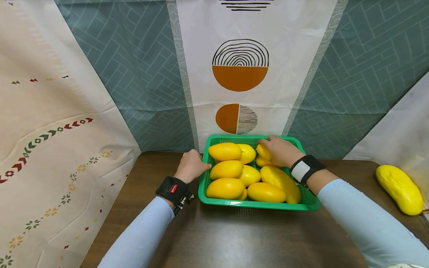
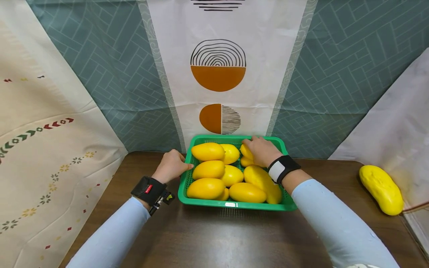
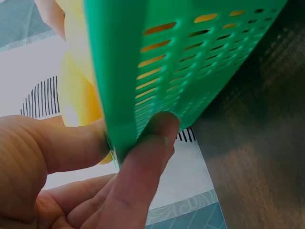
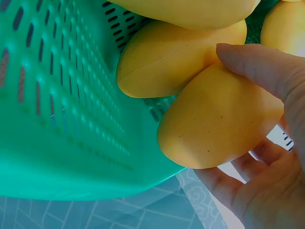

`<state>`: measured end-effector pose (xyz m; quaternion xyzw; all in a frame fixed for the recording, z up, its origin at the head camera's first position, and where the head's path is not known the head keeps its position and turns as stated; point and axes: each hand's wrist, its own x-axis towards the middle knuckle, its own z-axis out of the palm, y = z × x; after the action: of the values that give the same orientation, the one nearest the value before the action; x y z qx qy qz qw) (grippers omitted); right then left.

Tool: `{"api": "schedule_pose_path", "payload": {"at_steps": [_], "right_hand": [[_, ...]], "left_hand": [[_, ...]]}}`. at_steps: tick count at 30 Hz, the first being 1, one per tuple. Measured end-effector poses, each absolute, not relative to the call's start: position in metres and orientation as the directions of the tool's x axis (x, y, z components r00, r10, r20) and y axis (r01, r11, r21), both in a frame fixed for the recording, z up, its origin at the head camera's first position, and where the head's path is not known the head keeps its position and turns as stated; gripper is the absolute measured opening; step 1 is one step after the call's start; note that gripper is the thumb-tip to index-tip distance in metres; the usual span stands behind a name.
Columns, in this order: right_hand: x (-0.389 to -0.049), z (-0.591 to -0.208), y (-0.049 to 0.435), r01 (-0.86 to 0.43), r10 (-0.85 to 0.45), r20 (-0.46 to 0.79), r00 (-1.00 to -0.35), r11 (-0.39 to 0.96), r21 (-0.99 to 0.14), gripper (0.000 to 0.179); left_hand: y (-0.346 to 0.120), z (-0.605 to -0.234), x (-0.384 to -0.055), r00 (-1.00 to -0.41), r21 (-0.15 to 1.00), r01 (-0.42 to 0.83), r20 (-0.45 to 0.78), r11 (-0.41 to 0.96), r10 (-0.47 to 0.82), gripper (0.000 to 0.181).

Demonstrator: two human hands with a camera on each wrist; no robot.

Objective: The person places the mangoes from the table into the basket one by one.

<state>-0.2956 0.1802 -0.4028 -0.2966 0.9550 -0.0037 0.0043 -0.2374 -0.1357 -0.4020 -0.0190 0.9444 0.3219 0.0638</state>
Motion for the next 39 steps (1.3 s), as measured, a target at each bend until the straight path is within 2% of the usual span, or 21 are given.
{"api": "schedule_pose_path", "payload": {"at_steps": [14,26,39], "right_hand": [[-0.286,-0.397,0.184,-0.563,-0.562,0.058,-0.825,0.826,-0.019,0.062],[-0.283,-0.392,0.194,-0.522,-0.520,0.055,-0.852,0.853,-0.015,0.072],[-0.275,-0.375,0.240,-0.420,-0.415,0.086,-0.906,0.905,-0.060,0.075]], "left_hand": [[-0.136,-0.403,-0.238,-0.990,0.607,-0.079,-0.142,0.791,0.010,0.029],[-0.136,-0.405,-0.237,-0.991,0.609,-0.073,-0.135,0.790,0.013,0.028],[-0.137,-0.405,-0.237,-0.990,0.611,-0.071,-0.139,0.788,0.019,0.028]]}}
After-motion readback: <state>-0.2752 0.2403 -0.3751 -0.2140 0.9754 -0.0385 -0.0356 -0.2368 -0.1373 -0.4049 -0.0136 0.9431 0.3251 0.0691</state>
